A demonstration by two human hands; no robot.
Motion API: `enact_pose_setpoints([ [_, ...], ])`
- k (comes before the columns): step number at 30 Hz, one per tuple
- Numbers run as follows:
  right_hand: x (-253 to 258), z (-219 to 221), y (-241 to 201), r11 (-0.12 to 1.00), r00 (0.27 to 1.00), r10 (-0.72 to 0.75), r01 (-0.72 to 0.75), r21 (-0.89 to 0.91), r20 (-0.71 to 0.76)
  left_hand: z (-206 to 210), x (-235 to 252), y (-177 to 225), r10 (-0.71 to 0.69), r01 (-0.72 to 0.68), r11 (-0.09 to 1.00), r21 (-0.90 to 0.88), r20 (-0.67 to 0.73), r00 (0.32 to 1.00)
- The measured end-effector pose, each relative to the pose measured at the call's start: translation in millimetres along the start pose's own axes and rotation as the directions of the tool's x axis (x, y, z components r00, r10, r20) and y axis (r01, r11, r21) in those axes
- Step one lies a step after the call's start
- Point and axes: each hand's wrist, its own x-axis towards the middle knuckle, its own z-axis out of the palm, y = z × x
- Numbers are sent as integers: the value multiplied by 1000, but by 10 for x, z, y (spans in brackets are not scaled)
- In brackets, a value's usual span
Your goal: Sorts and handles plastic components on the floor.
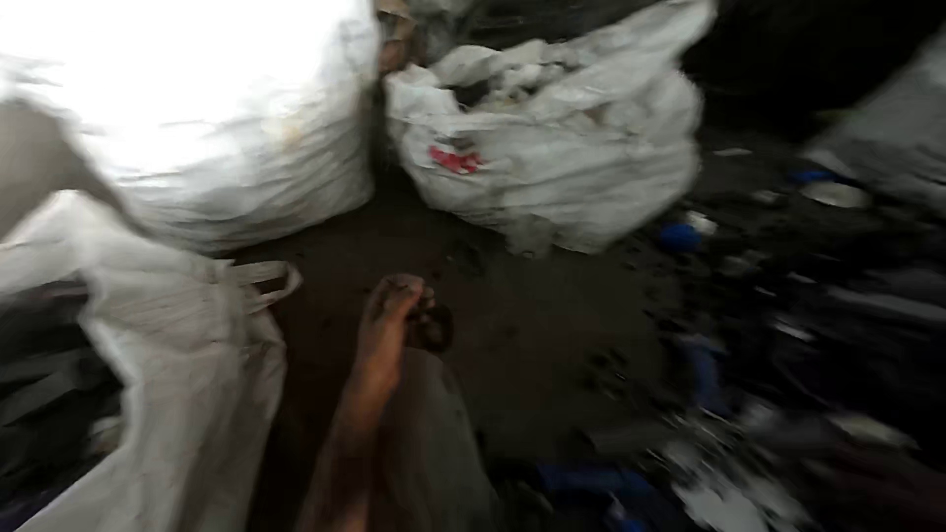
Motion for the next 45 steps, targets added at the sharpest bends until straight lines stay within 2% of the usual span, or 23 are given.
enact_pose_setpoints([
  [1, 332, -391, 533, 995, 987, -101, 102, -4, 122, 139, -8, 27, -3, -2, 999, 52, 89, 996],
  [2, 500, -563, 896, 998, 996, -60, 59, 18, 68, 264, -6, 34, -4, -13, 996, 85, 187, 982],
  [4, 590, -716, 1255, 1000, 1000, 2, -2, 9, -27, 537, 30, -11, -17, -34, 991, 129, 377, 926],
  [6, 476, -826, 1443, 984, 984, -176, 176, -21, 2, 851, 35, -67, -65, -49, 978, 201, 523, 850],
  [7, 217, -768, 1284, 978, 977, -210, 209, -14, -29, 1014, 17, -85, -94, -53, 972, 230, 581, 809],
  [9, -451, -402, 384, 988, 953, 139, -113, 106, -271, 1346, -44, -107, -126, -48, 971, 235, 669, 732],
  [10, -628, -340, 183, 981, 933, 185, -159, 107, -308, 1518, -76, -128, -132, -53, 970, 236, 700, 702],
  [14, -818, -464, 260, 969, 906, 242, -206, 139, -348, 2139, -212, -384, -243, 4, 953, 303, 754, 610],
  [15, -728, -572, 493, 962, 905, 256, -205, 178, -340, 2269, -249, -499, -305, 37, 935, 353, 748, 589],
  [16, -565, -757, 992, 982, 945, 148, -106, 155, -293, 2379, -282, -642, -366, 61, 912, 405, 740, 564],
  [17, -224, -970, 1940, 949, 918, -304, 314, -3, -254, 2461, -312, -799, -425, 76, 884, 460, 728, 538],
  [18, -11, -1057, 2413, 947, 917, -314, 322, -6, -246, 2521, -334, -965, -483, 82, 851, 518, 713, 509],
  [20, -28, -882, 2540, 1000, 961, -5, 2, -11, -278, 2586, -363, -1345, -571, 68, 788, 612, 685, 452],
  [22, -247, -480, 2378, 938, 922, 340, -347, -6, -186, 2582, -393, -1755, -636, 54, 732, 679, 653, 411],
  [25, -142, 160, 3721, 984, 985, 173, -172, -39, 27, 2533, -464, -2294, -740, 28, 620, 784, 571, 355],
  [27, -115, 584, 4155, 980, 966, 190, -199, 29, 176, 2478, -513, -2628, -799, -57, 519, 853, 507, 324],
  [29, -147, 888, 3956, 940, 926, 328, -339, 28, 187, 2433, -565, -2935, -836, -209, 406, 890, 454, 309],
  [31, -183, 1109, 3605, 855, 855, 518, -518, 22, 19, 2390, -653, -3185, -860, -388, 288, 876, 415, 298],
  [32, -144, 1244, 3679, 833, 829, 552, -552, 27, -87, 2382, -716, -3258, -867, -463, 227, 856, 395, 304],
  [34, -54, 1556, 4023, 851, 814, 507, -525, 18, -284, 2362, -854, -3352, -869, -560, 113, 821, 356, 345],
  [36, 46, 1799, 4174, 890, 819, 423, -456, 8, -388, 2300, -985, -3430, -839, -577, 57, 815, 352, 414],
  [40, 258, 1970, 4050, 890, 826, 419, -456, -9, -376, 2127, -1166, -3573, -795, -597, 22, 802, 376, 476],
  [45, 563, 1901, 3928, 913, 867, 295, -379, -149, -402, 2060, -1136, -3582, -803, -605, 20, 796, 373, 465],
])
